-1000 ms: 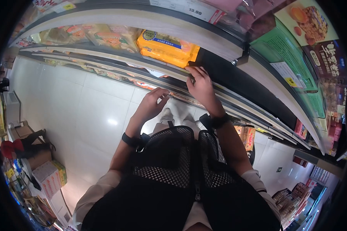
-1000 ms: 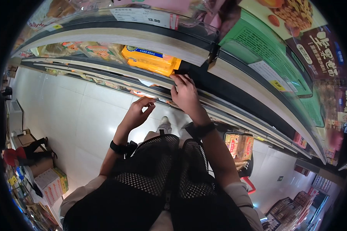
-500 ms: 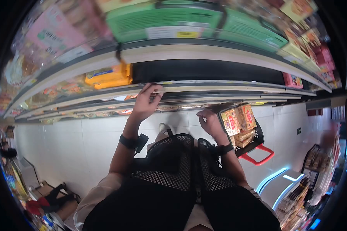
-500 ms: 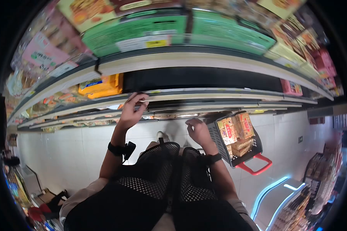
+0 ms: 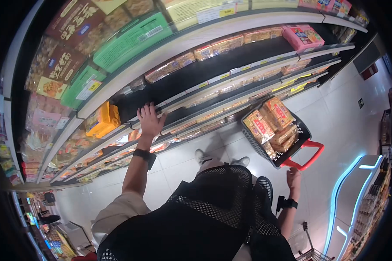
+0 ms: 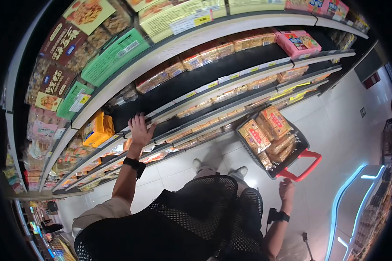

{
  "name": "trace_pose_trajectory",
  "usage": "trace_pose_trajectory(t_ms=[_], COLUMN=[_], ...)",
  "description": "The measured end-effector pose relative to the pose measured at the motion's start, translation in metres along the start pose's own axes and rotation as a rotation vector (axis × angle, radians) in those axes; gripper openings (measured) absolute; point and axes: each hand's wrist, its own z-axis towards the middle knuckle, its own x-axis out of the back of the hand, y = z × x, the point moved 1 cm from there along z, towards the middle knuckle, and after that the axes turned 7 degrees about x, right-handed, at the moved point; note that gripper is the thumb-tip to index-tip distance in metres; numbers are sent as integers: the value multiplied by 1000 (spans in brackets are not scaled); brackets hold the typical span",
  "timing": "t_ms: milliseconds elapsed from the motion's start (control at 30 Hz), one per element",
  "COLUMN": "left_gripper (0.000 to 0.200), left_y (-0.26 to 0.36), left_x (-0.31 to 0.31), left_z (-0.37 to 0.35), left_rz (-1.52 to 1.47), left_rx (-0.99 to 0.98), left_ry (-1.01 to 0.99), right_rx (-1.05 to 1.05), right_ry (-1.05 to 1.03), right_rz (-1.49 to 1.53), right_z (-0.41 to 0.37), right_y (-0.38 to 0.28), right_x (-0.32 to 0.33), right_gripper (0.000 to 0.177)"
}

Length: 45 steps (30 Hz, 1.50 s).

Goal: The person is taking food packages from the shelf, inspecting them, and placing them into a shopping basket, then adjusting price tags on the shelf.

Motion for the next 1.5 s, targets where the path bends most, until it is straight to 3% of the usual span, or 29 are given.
trace_pose_trajectory(t_ms=[100,133,167,233,267,367,400,433,467,533,567,667,800,867,967,1033,1133,1200,1267,1333,1367,1400,1433,1467,1500], left_gripper=[65,65,65,66,66,66,66,64,63,57,44,32,34,34,35,36,35,38,34,22,11,10,11,10,9], left_y=[5,6,7,1,-4,-22,-51,-99,-124,-106,-97,-110,-130,-128,-119,-109,-96,-92,-53,2,52,83,124,131,151], left_x=[3,2,0,-2,-1,1,-14,-43,-59,-32,-23,-44,-78,-79,-69,-53,-36,-25,-2,24,35,30,29,-5,-21], left_z=[3,3,4,6,10,37,58,79,92,117,126,154,172,176,178,173,169,147,130,112,99,81,67,46,28], left_rz=[28,45,34,-2,14,-423,-417,-667,-921,-1472,-1607,-1828,-1922,-1923,-1907,-1891,-1916,-1845,-1814,-1391,-1244,-1202,-1118,-1128,-601], left_rx=[43,39,62,114,102,584,580,850,1119,1255,1138,1259,1180,1157,1131,1129,1290,1046,959,1020,815,463,255,185,0], left_ry=[-67,-78,-78,-138,-142,-255,-256,-209,-154,-140,-140,-40,80,90,73,55,28,-46,180,497,681,532,419,166,-8], right_rx=[-113,-238,-285,-439,-452,-453,-398,-337,-340,-366,-325,-421,-444,-531,-418,-484,-592,-652,-646,-581,-592,-602,-611,-622,-663], right_ry=[77,128,204,288,278,272,277,283,286,250,270,213,229,194,327,294,292,263,213,312,311,392,473,468,504], right_rz=[-141,-65,147,119,132,279,63,-153,-152,-194,-201,-112,-84,-133,-204,-157,-72,-118,-136,-85,-90,-7,76,73,56], right_z=[-14,-11,-4,5,12,30,36,39,37,37,36,35,35,36,37,45,55,64,73,86,91,95,98,101,102], right_y=[35,50,110,58,57,77,88,92,88,79,79,65,45,36,56,50,47,65,70,87,93,96,96,92,85], right_x=[27,28,8,32,25,5,-10,-21,-27,-32,-34,-24,-15,-11,-25,-12,6,8,16,10,8,6,5,5,6], right_gripper=[27,32,46,70,70,82,86,89,89,95,97,96,95,94,85,83,69,68,67,60,60,56,51,51,47])
